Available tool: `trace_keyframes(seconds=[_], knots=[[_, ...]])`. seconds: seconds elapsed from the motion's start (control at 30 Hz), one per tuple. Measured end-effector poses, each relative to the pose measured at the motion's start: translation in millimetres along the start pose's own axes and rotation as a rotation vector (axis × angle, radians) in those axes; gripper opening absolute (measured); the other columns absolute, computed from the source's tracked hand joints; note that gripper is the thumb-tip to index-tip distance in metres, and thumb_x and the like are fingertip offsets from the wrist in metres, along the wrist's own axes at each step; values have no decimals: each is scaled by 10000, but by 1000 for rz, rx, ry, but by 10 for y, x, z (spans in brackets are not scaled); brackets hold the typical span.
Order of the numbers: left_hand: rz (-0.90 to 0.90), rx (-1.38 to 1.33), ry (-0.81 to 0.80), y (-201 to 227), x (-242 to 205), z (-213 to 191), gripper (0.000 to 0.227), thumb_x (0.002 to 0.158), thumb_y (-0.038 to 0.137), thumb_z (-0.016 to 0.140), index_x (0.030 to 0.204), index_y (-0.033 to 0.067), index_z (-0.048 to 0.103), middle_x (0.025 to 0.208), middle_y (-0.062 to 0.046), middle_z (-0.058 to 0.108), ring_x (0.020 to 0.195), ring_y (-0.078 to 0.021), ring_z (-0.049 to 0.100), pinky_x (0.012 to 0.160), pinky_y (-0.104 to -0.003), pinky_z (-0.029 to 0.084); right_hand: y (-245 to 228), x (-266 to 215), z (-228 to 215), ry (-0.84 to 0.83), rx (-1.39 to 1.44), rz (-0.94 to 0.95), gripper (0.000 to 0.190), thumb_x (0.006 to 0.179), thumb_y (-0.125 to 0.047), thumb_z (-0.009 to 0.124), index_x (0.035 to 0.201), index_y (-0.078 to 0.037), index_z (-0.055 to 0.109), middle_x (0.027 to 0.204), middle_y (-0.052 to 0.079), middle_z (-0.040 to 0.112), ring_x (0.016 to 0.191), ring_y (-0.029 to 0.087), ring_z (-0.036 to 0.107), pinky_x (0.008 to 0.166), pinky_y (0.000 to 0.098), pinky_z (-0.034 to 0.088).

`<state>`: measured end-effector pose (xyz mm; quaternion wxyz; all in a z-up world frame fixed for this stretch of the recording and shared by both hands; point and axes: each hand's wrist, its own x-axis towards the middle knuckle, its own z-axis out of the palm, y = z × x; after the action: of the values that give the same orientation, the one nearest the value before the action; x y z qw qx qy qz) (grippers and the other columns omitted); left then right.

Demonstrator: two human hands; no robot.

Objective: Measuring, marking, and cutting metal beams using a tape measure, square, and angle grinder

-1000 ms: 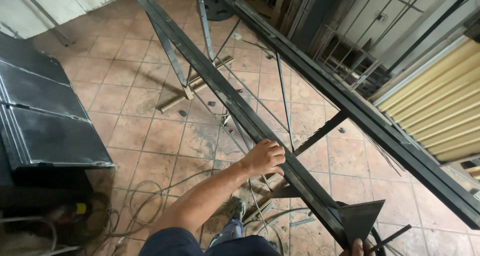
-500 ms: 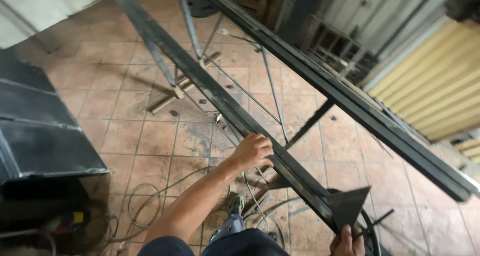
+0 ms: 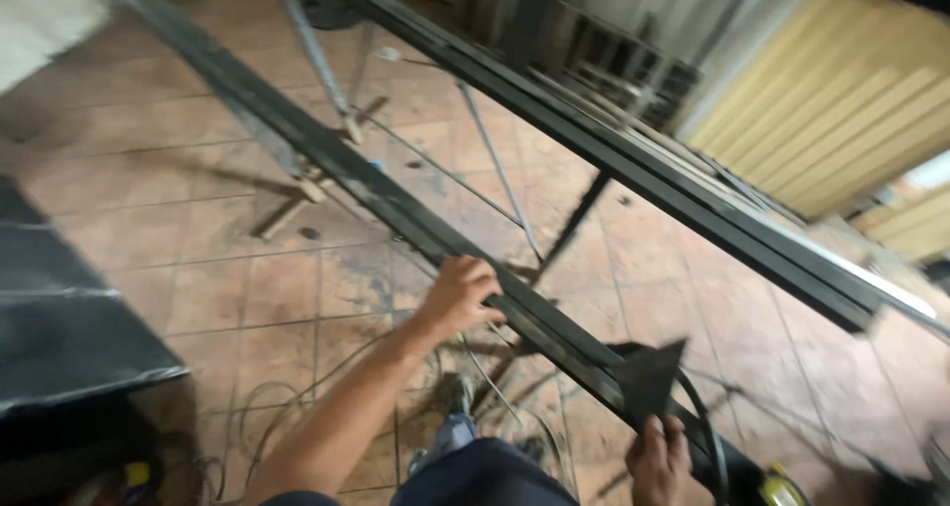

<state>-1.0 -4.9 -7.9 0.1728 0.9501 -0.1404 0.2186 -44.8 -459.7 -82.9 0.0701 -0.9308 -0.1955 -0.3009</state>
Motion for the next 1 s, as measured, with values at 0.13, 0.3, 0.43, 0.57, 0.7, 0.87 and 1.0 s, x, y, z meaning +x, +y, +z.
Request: trace_keyframes(seconds=[0.13,0.3,0.43,0.57,0.7,0.87,1.0], knots=[[41,-57,-84,517,208,-357,497,623,461,954,964,187,717,1052,-32,620,995,-293,577,857,-461,436,-531,725,-841,-421,884,1142,190,1028,-267,541,942,-114,614,799,5,423,764,131,388,697,351,361],[297,-124,-111,1438,257,-20,593,653,278,936,1165,138,671,1070,-56,618,959,-290,596,875,-442,456,-170,340,-1066,-33,1551,1073,243,1010,-204,510,819,-161,366,505,-19,277,320,102,298,301,266,185],[349,-134,-71,1394,99,393,351,767,330,803,1081,204,712,1041,-30,586,996,-270,615,868,-455,474,353,-150,-1233,52,1392,1069,171,1032,-93,438,991,-55,600,424,87,438,250,161,414,255,261,308],[374,-91,-111,1352,88,311,333,777,363,787,1064,218,701,1016,1,580,971,-249,604,844,-420,461,333,-497,-1378,13,1394,1146,145,984,-104,492,949,-45,621,494,59,414,305,145,395,308,261,292],[195,-278,-127,1636,198,117,419,882,583,698,1081,215,722,1038,14,608,993,-234,605,868,-408,450,235,-927,-1124,-145,1458,1206,180,989,-99,528,902,-1,650,460,110,436,319,186,413,313,311,291],[-441,-1281,-518,2416,347,-225,404,896,330,766,1179,45,718,943,-130,718,889,-285,730,805,-412,589,-336,384,-1708,-329,1644,1035,160,985,-48,548,869,-6,650,467,63,456,379,148,434,386,266,336],[-699,-1362,-363,2418,429,-383,298,858,69,821,1122,25,690,881,-118,670,811,-207,609,746,-409,583,-147,334,-1464,-478,1339,690,273,963,-151,638,1183,-87,787,1053,133,783,994,244,713,941,421,541]])
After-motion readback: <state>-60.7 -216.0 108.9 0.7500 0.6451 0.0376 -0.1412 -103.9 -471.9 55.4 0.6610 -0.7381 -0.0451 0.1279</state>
